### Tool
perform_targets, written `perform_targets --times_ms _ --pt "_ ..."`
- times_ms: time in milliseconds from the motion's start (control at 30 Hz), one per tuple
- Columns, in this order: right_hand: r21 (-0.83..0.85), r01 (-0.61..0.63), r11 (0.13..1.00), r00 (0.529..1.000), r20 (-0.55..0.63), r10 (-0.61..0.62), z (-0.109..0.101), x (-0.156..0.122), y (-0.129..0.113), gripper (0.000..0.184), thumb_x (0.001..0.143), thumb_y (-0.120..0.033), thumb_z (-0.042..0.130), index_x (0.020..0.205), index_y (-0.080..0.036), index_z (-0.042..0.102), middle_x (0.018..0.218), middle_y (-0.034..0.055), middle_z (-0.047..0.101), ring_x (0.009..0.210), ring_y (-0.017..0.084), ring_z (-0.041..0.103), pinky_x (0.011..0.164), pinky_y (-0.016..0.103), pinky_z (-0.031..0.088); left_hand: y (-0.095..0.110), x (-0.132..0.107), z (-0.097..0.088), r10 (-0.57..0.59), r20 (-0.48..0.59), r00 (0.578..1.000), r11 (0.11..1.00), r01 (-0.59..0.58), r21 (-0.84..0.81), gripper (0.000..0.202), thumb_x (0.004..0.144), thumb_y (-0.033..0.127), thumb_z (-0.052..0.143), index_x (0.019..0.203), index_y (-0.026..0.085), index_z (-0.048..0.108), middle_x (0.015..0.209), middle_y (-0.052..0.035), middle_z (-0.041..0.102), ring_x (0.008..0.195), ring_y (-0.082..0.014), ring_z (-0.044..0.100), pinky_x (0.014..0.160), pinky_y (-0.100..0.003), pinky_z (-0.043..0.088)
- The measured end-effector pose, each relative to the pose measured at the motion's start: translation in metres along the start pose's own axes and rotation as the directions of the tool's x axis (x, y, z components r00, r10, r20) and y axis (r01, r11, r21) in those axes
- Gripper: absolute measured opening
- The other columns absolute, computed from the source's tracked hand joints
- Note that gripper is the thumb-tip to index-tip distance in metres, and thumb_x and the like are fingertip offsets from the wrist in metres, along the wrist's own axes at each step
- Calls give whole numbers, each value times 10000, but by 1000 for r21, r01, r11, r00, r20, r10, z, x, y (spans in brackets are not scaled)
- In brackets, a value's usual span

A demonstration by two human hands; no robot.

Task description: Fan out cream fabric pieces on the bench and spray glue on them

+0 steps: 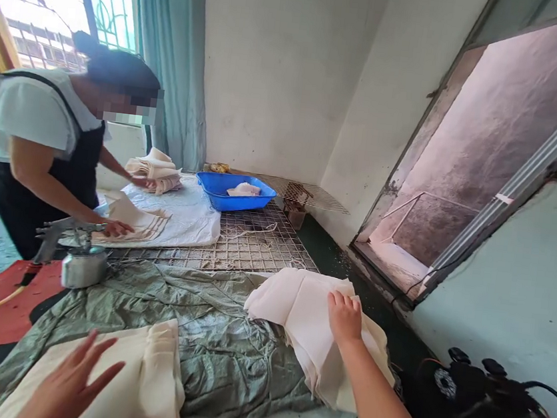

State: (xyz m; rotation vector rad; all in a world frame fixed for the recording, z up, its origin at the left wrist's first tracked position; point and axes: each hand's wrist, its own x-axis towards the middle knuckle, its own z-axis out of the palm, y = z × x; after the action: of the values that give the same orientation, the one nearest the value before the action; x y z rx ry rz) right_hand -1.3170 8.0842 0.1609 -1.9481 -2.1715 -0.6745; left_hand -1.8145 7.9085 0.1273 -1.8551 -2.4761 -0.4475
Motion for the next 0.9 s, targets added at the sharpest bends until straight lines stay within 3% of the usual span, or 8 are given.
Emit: perform_targets --times_ms 133,300,433,500,600,667,767,900 --pt "9 26 1000 998 60 -26 -13 -9 -4 374 854 -30 322 1017 -128 645 941 156 650 834 256 588 713 391 378 77 -5 -15 190 34 981 980 -187 -69 470 724 412 564 1160 238 560 1400 -111 430 1213 -295 479 1001 -435 393" --pt "59 286 957 953 89 -290 -46 -36 -36 278 821 -19 421 786 -164 656 846 106 656 830 239 605 740 361 380 175 -32 -31 369 215 904 929 -359 -85 778 616 302 728 1326 256 413 1476 -128 278 1345 -318 263 1082 -485 276" --pt "24 456 890 888 58 -457 -88 -84 -70 306 758 32 425 813 -189 629 719 78 642 624 218 612 596 332 358 227 -43 -22 662 95 744 750 -655 -93 961 630 375 730 1411 351 171 1520 -116 137 1373 -378 110 1058 -635 161" --pt "9 542 840 840 -41 -541 -108 -107 -76 305 724 30 440 791 -214 609 664 54 622 590 214 598 570 326 345 237 -42 -20 745 35 667 667 -742 -67 839 722 328 652 1413 336 176 1470 -133 295 1355 -369 206 1051 -639 157" --pt "14 579 815 803 -179 -568 -129 -126 -64 305 702 17 443 782 -240 587 618 27 591 546 203 563 541 324 328 229 -38 -36 706 137 695 705 -707 -48 427 797 207 530 1224 219 515 1068 -116 652 1078 -284 562 1041 -541 269" --pt "79 528 845 841 -184 -508 -138 -128 -46 300 701 2 454 780 -252 592 592 19 583 542 205 556 535 326 327 207 -36 -60 635 175 752 767 -640 -33 215 800 158 495 947 178 651 866 -86 678 866 -223 630 956 -455 384" --pt "327 442 835 896 -113 -430 -151 -128 -22 180 732 -116 533 744 -277 612 659 29 632 633 218 583 578 332 370 156 -38 -109 521 47 852 853 -519 -55 195 770 116 482 793 178 665 832 -75 670 819 -209 621 806 -383 452" --pt "799 225 558 970 -132 -203 -179 -144 -35 134 735 -415 625 713 -282 625 977 67 667 921 268 598 774 393 448 79 -52 -169 389 -65 919 829 -380 -410 159 715 199 517 761 201 668 916 -42 672 837 -182 607 788 -317 456"
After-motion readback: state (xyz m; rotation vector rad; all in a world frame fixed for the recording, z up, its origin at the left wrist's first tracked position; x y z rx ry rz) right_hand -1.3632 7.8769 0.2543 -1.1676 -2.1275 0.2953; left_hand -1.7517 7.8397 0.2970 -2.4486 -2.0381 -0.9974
